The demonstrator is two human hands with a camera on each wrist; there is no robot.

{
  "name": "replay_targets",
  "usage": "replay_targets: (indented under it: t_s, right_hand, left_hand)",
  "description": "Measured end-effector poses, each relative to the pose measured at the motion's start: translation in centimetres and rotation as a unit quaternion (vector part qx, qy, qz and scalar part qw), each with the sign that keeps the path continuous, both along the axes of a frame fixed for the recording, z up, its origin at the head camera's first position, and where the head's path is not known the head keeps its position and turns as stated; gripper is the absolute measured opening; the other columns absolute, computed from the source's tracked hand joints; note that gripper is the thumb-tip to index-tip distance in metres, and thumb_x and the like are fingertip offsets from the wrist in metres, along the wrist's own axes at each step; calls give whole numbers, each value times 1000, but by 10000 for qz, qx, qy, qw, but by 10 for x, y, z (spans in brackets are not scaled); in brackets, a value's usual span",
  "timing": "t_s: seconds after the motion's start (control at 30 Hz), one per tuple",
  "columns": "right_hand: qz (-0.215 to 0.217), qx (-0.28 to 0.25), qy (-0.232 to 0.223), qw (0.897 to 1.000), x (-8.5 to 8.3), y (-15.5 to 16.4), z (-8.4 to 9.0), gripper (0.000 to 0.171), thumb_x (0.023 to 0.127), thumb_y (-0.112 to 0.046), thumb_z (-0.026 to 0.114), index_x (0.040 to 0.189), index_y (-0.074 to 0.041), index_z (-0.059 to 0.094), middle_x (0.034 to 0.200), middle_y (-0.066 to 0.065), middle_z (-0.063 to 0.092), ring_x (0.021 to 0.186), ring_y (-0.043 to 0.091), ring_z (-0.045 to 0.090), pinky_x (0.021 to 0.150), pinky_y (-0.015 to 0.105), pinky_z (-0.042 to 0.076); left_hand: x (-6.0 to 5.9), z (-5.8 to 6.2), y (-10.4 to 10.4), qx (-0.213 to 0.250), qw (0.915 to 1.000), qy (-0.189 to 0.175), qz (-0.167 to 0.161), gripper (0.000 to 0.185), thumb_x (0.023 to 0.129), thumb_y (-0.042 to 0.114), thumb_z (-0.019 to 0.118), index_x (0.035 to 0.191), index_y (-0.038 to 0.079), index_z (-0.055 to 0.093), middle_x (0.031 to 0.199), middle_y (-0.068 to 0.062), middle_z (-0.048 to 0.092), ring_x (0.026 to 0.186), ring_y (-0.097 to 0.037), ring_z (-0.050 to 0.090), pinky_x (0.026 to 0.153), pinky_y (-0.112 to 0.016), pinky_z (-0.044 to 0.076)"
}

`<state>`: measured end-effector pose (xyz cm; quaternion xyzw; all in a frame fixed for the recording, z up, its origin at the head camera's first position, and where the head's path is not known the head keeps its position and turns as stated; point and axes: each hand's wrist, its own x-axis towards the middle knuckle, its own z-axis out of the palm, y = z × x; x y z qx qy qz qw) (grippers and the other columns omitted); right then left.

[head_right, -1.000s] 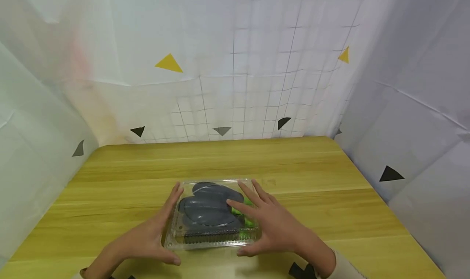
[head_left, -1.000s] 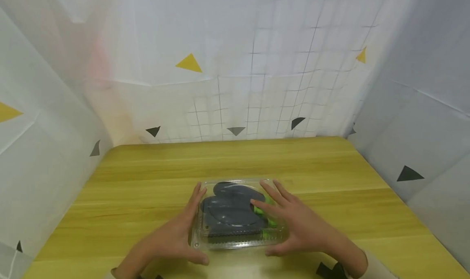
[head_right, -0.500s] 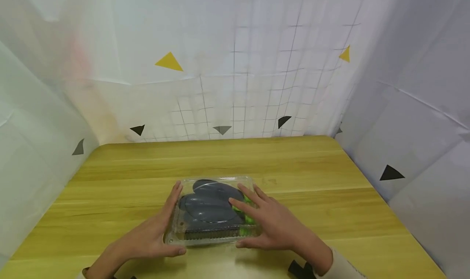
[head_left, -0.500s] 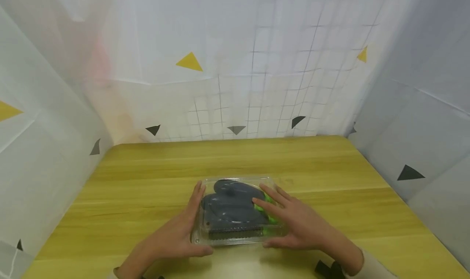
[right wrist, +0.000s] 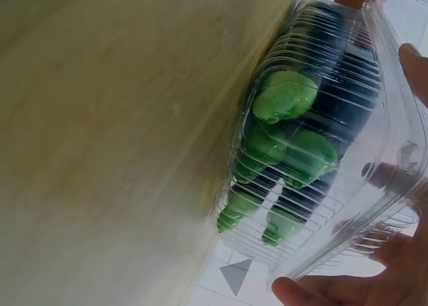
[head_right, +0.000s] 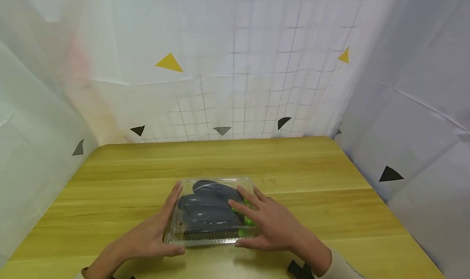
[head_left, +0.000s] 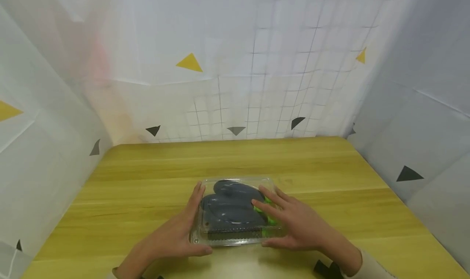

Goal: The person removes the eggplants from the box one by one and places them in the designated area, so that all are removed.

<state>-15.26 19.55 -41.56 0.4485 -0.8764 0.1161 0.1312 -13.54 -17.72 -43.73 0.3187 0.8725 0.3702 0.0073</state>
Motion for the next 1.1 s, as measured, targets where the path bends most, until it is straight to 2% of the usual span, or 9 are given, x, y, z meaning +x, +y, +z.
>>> replay_targets:
  t_s: [0.23,0.47,0.7,0.9,1.1]
  right_hand:
    - [82,63,137,9999,2,1,2,87,92,-72,63,163,-25,40,171,8,21,136,50,47,90,61,55]
    - [127,166,240,9995,2,1,2,85,94,-70,62,162,-22,41,170,12,24,134,51,48,90,61,55]
    - [210,356,443,9982,5,0,5,84,98,-67,59,162,-16,40,167,20,28,134,53,48,91,59,56]
    - [264,614,722,9951,8,-2,7,80,99,-60,62,159,-11,42,164,25,31,128,56,52,88,57,57]
    - [307,799,1002,9913,10,-4,9,80,94,-55,73,154,-7,48,157,29,40,123,55,56,83,54,60]
  left_hand:
    - [1,2,-1,-143,9999,-83,36,142,75,59,89,166,24,-14,173,0,-16,148,-39,29,107,-63,41]
    - [1,2,-1,-200,9998,-60,61,143,74,61,89,167,20,-12,173,1,-16,147,-38,32,107,-62,42]
    - [1,2,-1,-215,9996,-100,124,143,73,60,90,167,22,-11,173,2,-15,146,-38,33,108,-61,41]
    - [2,4,0,-300,9992,-166,226,143,72,61,90,167,25,-11,174,0,-12,142,-36,41,105,-59,45]
    - [1,3,-1,-303,9990,-241,221,143,72,60,90,167,26,-12,173,1,-14,144,-37,38,106,-60,44]
